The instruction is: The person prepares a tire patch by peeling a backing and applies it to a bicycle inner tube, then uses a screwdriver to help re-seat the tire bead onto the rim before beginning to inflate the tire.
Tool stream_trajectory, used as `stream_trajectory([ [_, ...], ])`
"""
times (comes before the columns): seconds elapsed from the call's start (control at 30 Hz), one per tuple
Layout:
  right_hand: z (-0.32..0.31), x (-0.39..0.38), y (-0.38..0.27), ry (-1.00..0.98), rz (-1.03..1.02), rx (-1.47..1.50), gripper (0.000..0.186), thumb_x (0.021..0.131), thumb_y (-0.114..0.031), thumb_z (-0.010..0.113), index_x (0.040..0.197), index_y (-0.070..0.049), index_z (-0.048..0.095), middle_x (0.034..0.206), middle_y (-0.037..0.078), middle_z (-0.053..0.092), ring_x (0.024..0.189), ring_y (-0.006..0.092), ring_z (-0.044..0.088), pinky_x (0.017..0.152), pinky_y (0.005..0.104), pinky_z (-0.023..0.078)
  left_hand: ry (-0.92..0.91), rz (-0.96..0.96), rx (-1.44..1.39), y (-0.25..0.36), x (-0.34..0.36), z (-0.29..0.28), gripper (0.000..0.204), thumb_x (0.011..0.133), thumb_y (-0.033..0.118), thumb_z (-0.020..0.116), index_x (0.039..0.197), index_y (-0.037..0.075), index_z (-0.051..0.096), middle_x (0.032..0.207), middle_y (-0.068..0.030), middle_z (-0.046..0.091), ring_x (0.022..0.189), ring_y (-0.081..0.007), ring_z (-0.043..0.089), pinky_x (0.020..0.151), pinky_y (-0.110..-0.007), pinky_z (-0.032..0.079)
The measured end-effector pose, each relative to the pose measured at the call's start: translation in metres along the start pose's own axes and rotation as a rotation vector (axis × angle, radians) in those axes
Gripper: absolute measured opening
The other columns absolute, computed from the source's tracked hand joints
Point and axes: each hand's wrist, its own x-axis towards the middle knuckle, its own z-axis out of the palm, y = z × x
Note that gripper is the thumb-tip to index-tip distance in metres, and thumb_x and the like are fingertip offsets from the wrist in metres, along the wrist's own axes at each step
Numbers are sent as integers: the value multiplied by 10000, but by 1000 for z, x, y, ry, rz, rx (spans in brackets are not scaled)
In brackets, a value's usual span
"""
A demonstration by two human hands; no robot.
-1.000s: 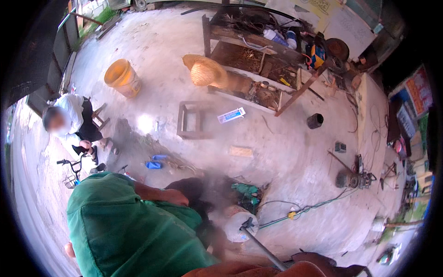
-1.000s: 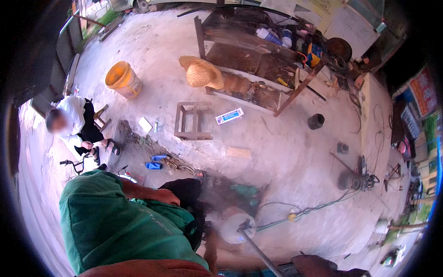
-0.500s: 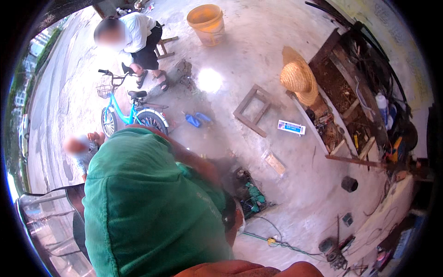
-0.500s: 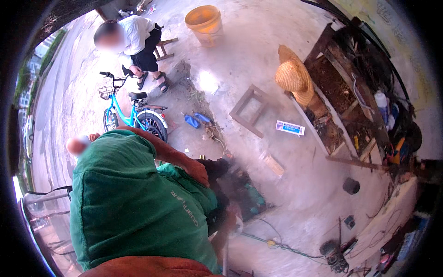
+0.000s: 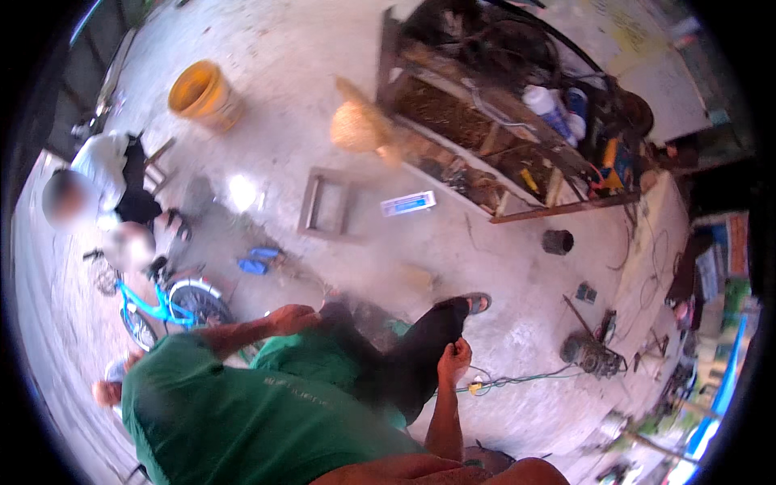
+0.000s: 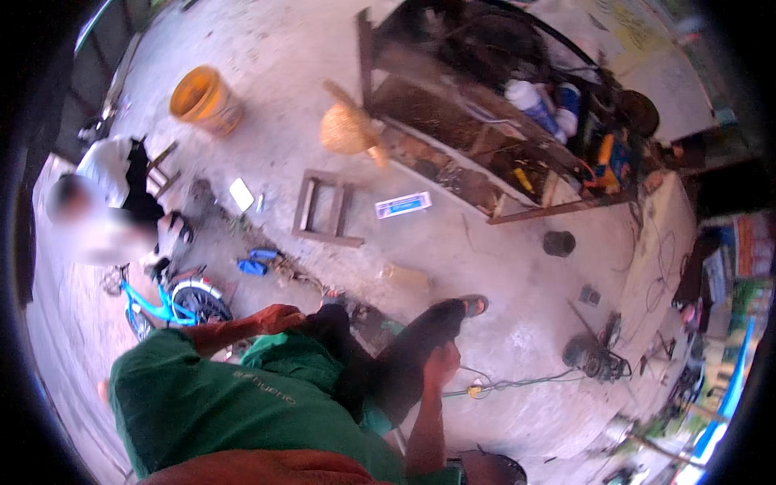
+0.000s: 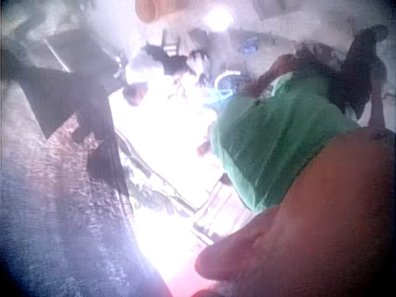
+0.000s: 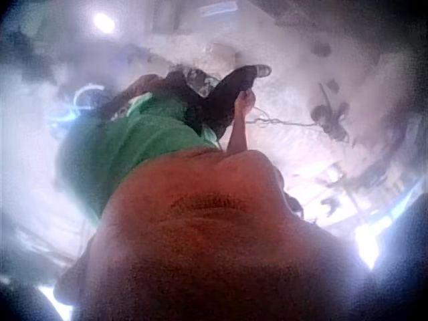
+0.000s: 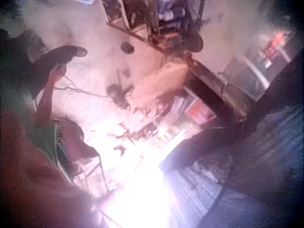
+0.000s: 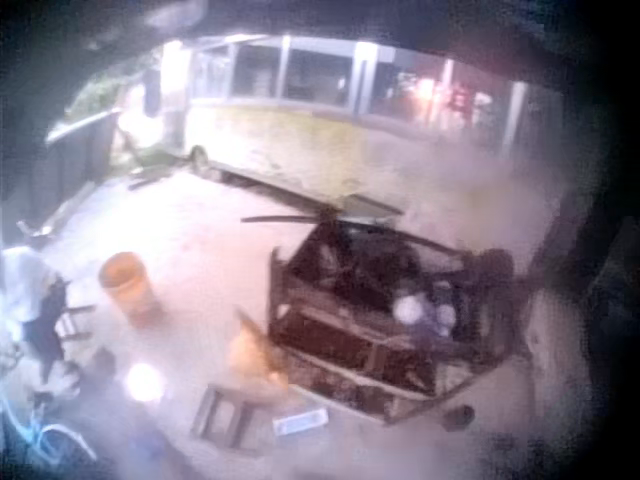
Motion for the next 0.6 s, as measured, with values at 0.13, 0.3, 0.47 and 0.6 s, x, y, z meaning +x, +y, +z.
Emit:
stream_trajectory([
  [0.13, 8, 35, -12, -12, 182, -161, 508, 877, -288, 698, 1299, -21, 603, 1305, 210, 615, 1257, 401, 530, 1081, 504, 425, 110, 38, -61, 39, 36, -29, 455, 1051, 426, 505, 1100, 14, 690, 960, -130, 715, 924, -224, 696, 840, -377, 537],
  [0.3, 7, 93, -19, -92, 340, -207, 524, 890, -351, 675, 1318, -61, 589, 1339, 176, 578, 1299, 380, 488, 1088, 516, 402, 246, 406, 136, 82, 94, -58, 333, 1025, 312, 602, 1114, -2, 669, 942, -111, 711, 874, -204, 703, 793, -361, 557],
  [0.47, -4, 126, -10, -122, 228, -341, 528, 890, -397, 679, 1314, -92, 602, 1350, 160, 579, 1317, 364, 481, 1080, 524, 394, 346, 518, 215, 247, 148, -85, 322, 928, 190, 731, 1180, 0, 665, 1019, -134, 710, 939, -262, 708, 835, -384, 566],
  [0.6, -15, 137, 0, -132, 271, -315, 520, 904, -416, 642, 1307, -88, 623, 1350, 165, 596, 1325, 367, 482, 1093, 529, 371, 496, 785, 380, 358, 184, -116, 361, 890, 138, 742, 1225, 28, 668, 1138, -147, 688, 1089, -324, 662, 954, -422, 525],
])
